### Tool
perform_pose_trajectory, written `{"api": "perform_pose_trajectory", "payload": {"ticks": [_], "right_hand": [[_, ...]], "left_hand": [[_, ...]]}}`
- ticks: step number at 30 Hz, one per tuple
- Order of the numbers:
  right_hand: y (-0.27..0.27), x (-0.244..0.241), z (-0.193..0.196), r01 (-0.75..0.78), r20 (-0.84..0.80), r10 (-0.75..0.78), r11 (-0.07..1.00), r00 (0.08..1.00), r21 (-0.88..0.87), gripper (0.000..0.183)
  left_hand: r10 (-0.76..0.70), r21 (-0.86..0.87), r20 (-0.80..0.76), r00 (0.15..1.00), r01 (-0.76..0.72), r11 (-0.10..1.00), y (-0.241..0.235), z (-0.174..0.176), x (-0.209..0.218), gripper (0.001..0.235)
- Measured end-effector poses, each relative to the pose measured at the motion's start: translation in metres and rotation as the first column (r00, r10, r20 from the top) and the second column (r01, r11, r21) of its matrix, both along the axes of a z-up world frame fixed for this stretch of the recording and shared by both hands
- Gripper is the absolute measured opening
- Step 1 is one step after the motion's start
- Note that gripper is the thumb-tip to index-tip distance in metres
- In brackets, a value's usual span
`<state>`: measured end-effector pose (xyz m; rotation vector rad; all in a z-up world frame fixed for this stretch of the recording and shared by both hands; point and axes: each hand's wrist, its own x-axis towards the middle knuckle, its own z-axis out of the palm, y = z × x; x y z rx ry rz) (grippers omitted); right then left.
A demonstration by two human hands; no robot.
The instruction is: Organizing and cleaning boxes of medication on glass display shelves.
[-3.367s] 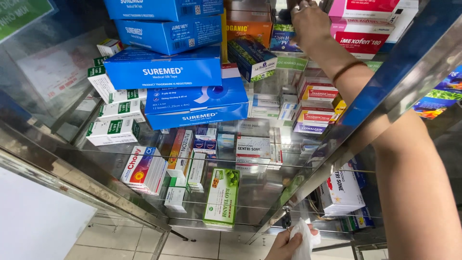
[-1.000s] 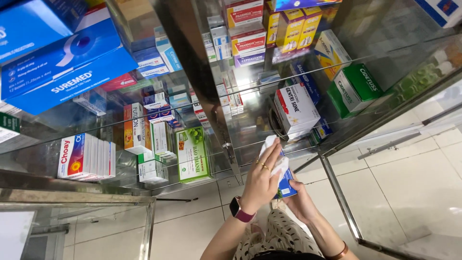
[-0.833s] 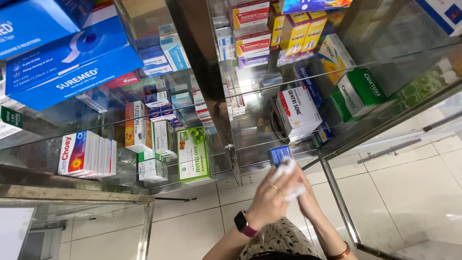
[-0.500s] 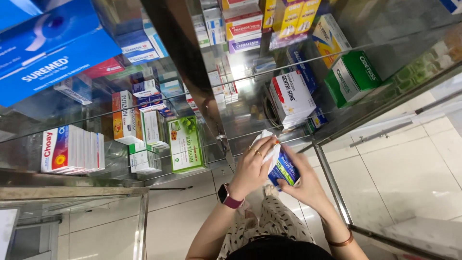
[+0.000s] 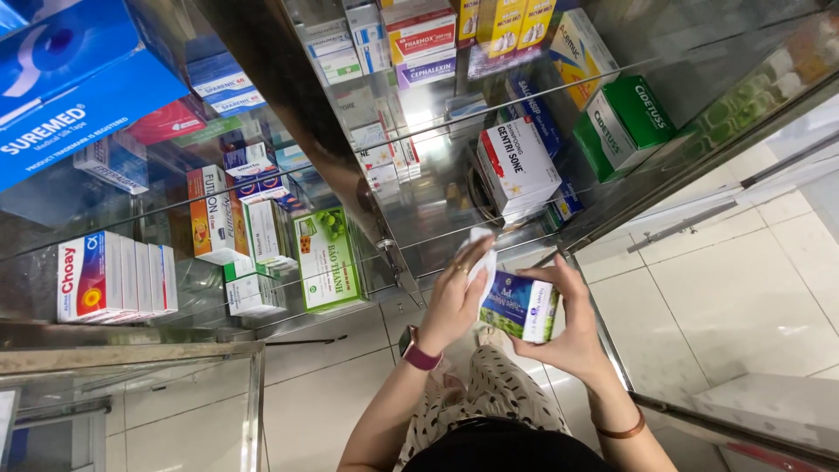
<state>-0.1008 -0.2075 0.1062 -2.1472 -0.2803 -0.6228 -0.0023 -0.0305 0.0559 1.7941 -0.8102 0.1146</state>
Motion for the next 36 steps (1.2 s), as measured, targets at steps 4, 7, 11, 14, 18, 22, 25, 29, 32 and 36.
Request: {"api": "perform_pose_trajectory", "payload": {"ticks": [4, 7, 11, 14, 18, 22, 25, 29, 32, 36], "right_hand": [[-0.008, 0.005, -0.016, -0.13, -0.03, 0.16, 0.883, 0.987, 0.451, 0.117], [0.0, 0.012, -0.024, -0.165, 0.105, 0.128, 0.713, 0.986, 0.681, 0.089], [0.011, 0.007, -0.045, 0.085, -0.238, 0.1, 0.749, 0.966, 0.657, 0.088], [0.003, 0.007, -0.048, -0.026, -0.339, 0.266, 0.819, 0.902, 0.574, 0.102], [-0.01, 0.011, -0.069, -0.042, -0.468, 0.51, 0.707, 0.722, 0.706, 0.102], [0.015, 0.023, -0.01, 0.187, -0.332, 0.489, 0.322, 0.806, 0.928, 0.089], [0.028, 0.029, 0.022, 0.179, -0.329, 0.24, 0.488, 0.913, 0.854, 0.095], [0.016, 0.024, 0.031, -0.012, -0.252, 0.115, 0.927, 0.961, 0.375, 0.083], [0.006, 0.025, 0.079, -0.147, -0.034, 0.143, 0.976, 0.989, -0.163, 0.099], [0.009, 0.04, 0.134, -0.23, -0.038, 0.275, 0.71, 0.961, -0.666, 0.084]], "left_hand": [[-0.225, -0.249, -0.476, 0.85, 0.115, 0.962, -0.01, -0.044, -0.041, 0.043], [-0.23, -0.466, -0.582, 0.78, -0.089, 0.88, -0.023, -0.061, -0.068, 0.05], [-0.229, -0.656, -0.535, 0.813, -0.228, 0.719, -0.016, 0.003, -0.065, 0.057], [-0.218, -0.653, -0.419, 0.882, -0.126, 0.747, 0.003, 0.034, -0.053, 0.056], [-0.348, -0.596, -0.59, 0.729, -0.102, 0.796, 0.008, -0.01, -0.042, 0.058], [-0.135, -0.429, -0.417, 0.899, -0.063, 0.901, 0.007, -0.002, -0.063, 0.055], [-0.226, -0.539, -0.379, 0.898, -0.016, 0.842, 0.012, 0.014, -0.061, 0.072], [-0.338, -0.625, -0.58, 0.741, -0.139, 0.768, 0.023, 0.02, -0.051, 0.079], [-0.552, -0.732, -0.639, 0.535, -0.206, 0.649, 0.035, -0.023, -0.04, 0.067], [-0.716, -0.732, -0.679, 0.164, -0.24, 0.638, 0.038, -0.013, -0.03, 0.059]]}}
